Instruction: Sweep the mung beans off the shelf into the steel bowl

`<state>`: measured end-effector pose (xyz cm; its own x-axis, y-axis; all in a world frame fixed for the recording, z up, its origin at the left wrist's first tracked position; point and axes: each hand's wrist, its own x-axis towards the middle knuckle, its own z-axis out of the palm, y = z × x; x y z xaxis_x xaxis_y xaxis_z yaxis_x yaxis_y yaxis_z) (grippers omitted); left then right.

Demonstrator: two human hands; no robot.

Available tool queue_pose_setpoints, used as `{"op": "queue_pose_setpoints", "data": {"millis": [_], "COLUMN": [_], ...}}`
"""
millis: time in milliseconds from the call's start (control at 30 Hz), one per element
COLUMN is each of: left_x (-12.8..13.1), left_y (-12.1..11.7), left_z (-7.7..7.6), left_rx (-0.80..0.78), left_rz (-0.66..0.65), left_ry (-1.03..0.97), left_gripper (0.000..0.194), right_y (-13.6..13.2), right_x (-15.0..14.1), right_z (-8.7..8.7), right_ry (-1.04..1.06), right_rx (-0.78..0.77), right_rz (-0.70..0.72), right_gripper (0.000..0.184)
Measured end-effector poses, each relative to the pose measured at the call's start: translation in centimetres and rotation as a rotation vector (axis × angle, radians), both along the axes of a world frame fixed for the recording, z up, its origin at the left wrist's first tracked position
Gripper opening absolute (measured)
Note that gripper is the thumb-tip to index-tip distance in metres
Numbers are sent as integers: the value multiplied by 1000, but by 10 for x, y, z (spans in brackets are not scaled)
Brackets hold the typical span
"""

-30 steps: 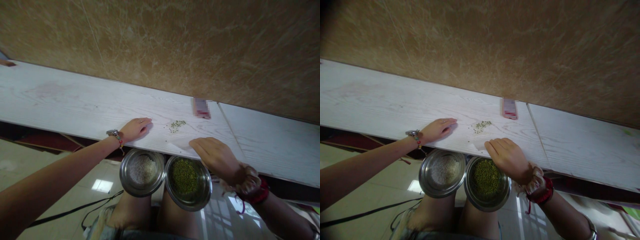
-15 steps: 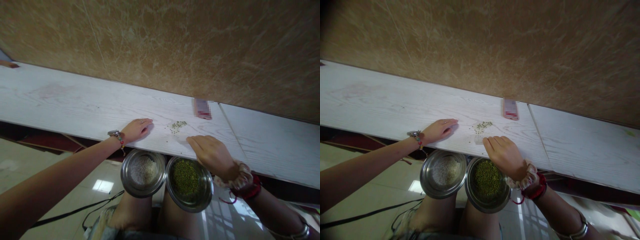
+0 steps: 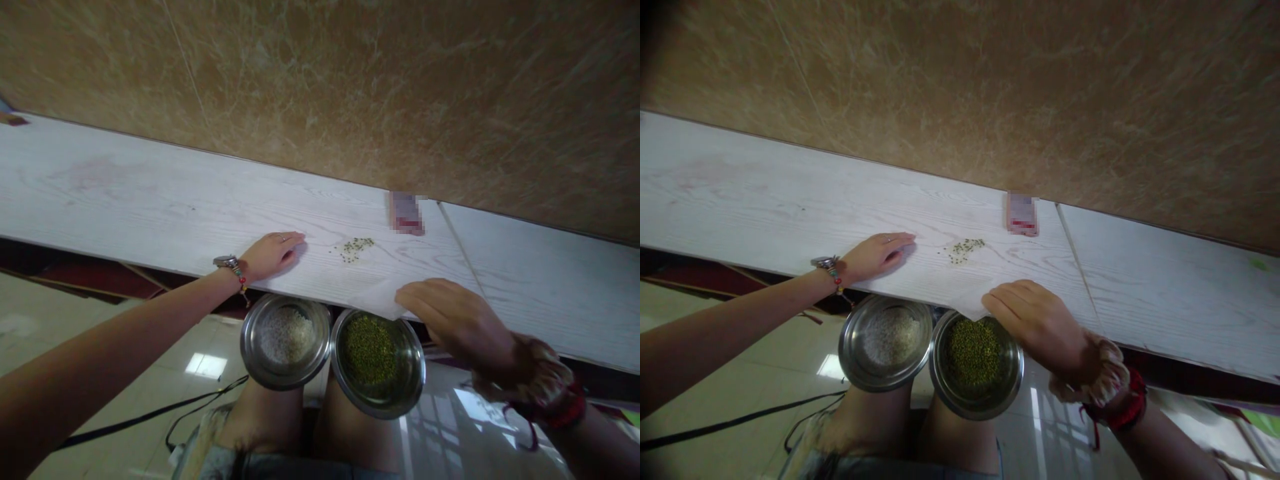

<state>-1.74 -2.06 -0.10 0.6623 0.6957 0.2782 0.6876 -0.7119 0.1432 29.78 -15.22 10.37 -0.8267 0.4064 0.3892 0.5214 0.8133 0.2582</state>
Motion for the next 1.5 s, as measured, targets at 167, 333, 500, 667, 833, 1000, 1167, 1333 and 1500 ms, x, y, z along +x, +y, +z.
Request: {"op": "queue_pose_setpoints", "data": {"millis": [167, 333, 500, 667, 833, 1000, 1167, 1333, 1500], "left_x": [-1, 0, 0, -1, 0, 2, 2, 1, 2], "left_y": [0, 0, 1, 0, -1, -2, -3, -3, -3], "left_z": [0, 2, -1, 0, 2, 3, 4, 4, 4], "left_rx": [3, -10, 13, -5, -12, -27, -16, 0, -9], "left_rz": [0, 5, -5, 3, 13, 20, 21, 21, 18], "left_ry": [0, 23, -9, -2, 15, 27, 39, 26, 25], "left_gripper": [39, 39, 38, 38, 39, 39, 39, 39, 40], "right_y": [-2, -10, -19, -5, 9, 25, 27, 17, 27], "right_x": [2, -5, 1, 5, -1, -2, -6, -6, 7], "right_z": [2, 7, 18, 9, -5, -11, -15, -13, -16], "right_ry": [22, -5, 33, -5, -66, -71, -112, -80, -146], "right_rx": [45, -34, -135, 114, 251, 314, 210, 191, 216], "right_rz": [-62, -53, -93, -199, -268, -366, -394, -359, -564], "right_gripper": [32, 27, 26, 28, 30, 29, 31, 30, 30]}}
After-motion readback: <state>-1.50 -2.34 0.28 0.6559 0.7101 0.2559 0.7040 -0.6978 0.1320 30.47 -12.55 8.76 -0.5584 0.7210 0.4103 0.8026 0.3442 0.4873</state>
